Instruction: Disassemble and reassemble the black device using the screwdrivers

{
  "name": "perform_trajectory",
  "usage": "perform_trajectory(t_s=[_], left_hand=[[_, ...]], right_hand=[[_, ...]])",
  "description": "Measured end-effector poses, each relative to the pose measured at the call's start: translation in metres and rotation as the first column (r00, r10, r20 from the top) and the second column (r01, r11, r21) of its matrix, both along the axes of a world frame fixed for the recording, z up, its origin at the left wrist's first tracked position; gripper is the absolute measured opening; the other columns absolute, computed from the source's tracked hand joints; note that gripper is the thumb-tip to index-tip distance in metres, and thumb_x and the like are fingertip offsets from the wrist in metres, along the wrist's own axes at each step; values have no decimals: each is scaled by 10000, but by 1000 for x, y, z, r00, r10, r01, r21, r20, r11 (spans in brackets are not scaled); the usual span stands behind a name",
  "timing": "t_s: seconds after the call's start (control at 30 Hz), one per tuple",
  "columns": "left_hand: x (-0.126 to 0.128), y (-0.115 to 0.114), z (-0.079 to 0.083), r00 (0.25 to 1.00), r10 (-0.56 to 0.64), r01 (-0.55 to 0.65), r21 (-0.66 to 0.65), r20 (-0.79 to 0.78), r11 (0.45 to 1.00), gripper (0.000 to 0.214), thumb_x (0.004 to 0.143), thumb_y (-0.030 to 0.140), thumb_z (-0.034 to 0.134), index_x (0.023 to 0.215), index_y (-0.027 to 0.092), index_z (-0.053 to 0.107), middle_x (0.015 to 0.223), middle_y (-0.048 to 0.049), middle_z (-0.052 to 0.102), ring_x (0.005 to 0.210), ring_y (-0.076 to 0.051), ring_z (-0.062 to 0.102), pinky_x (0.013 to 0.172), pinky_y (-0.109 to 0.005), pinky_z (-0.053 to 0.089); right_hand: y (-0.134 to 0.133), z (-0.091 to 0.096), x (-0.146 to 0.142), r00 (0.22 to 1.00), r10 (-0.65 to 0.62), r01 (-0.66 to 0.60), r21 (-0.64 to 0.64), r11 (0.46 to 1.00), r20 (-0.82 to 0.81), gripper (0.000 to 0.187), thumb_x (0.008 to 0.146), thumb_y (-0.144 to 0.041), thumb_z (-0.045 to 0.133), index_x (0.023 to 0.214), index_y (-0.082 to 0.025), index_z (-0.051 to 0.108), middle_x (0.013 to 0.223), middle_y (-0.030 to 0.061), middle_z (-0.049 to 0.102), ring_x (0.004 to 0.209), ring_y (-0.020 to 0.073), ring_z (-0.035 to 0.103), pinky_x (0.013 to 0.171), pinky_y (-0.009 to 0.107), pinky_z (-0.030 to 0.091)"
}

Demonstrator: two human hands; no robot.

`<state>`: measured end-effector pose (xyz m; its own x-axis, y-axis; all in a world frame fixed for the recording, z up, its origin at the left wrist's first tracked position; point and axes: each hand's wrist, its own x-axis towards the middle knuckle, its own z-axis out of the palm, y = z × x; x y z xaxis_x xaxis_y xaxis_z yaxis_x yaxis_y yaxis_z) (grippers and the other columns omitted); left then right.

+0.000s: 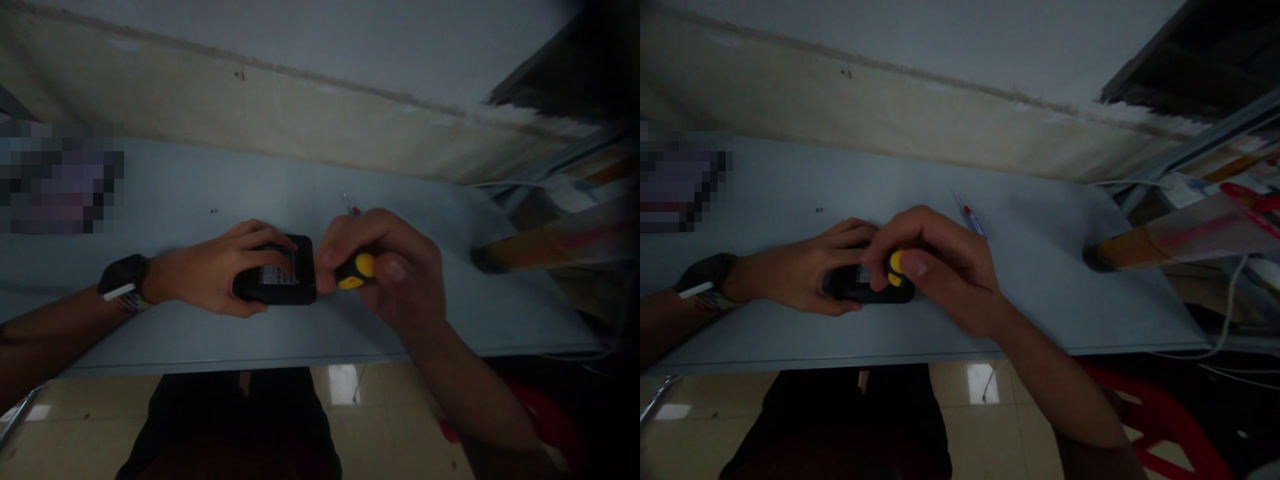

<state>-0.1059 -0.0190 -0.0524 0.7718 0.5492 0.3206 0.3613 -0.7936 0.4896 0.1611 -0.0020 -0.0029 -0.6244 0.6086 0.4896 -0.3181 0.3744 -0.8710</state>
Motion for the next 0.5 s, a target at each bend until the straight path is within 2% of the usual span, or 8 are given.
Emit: perform_trajectory(t_s=[0.03,0.1,0.2,0.27,0.37,0.43,0.5], left_hand=[[0,0,1,1000,1,-1,-4,-7,1000,541,858,377,842,1350,250,657,1479,-136,592,1386,-355,524,1206,-543,451],[1,-1,2,1000,2,-2,-19,-21,1000,538,866,369,840,1356,246,654,1499,-136,574,1408,-355,507,1218,-543,438],[1,-1,3,999,2,-3,-41,-35,999,547,873,367,841,1369,247,644,1509,-134,562,1422,-355,495,1224,-539,434],[1,-1,3,999,1,-2,-47,-36,999,539,873,362,841,1363,252,645,1502,-128,565,1420,-354,497,1223,-538,437],[1,0,1,1000,-9,9,-38,-2,999,525,871,340,833,1354,257,644,1478,-126,579,1408,-351,503,1212,-536,451],[0,0,0,999,-17,17,-17,31,1000,536,869,338,829,1363,256,637,1443,-126,604,1384,-347,521,1193,-528,473],[0,0,-1,999,-17,17,1,47,1000,546,865,345,831,1367,255,636,1416,-127,623,1357,-347,540,1177,-527,491]], right_hand=[[1,-4,-1,998,27,-27,4,1000,-51,188,1010,-370,711,1144,-238,721,860,12,743,687,144,685,594,258,562],[4,-10,-6,991,64,-61,21,998,-121,344,896,-341,846,1176,-274,658,817,-37,735,570,112,627,491,223,491],[9,-14,-10,994,40,-37,31,999,-104,454,798,-387,937,1089,-308,597,760,-72,732,513,106,624,448,212,465],[11,-13,-9,995,33,-27,62,998,-97,422,797,-354,942,1061,-302,617,795,-56,767,551,118,673,480,220,506],[13,-9,-3,998,-11,21,147,989,-67,299,866,-243,872,1126,-272,728,933,6,819,734,162,759,574,258,577],[14,-8,1,998,-59,61,195,979,-17,237,922,-300,823,1149,-245,781,979,44,823,803,179,759,609,278,592],[15,-8,3,994,-97,85,204,975,50,259,953,-427,792,1118,-228,807,965,59,819,773,166,733,593,267,577]])
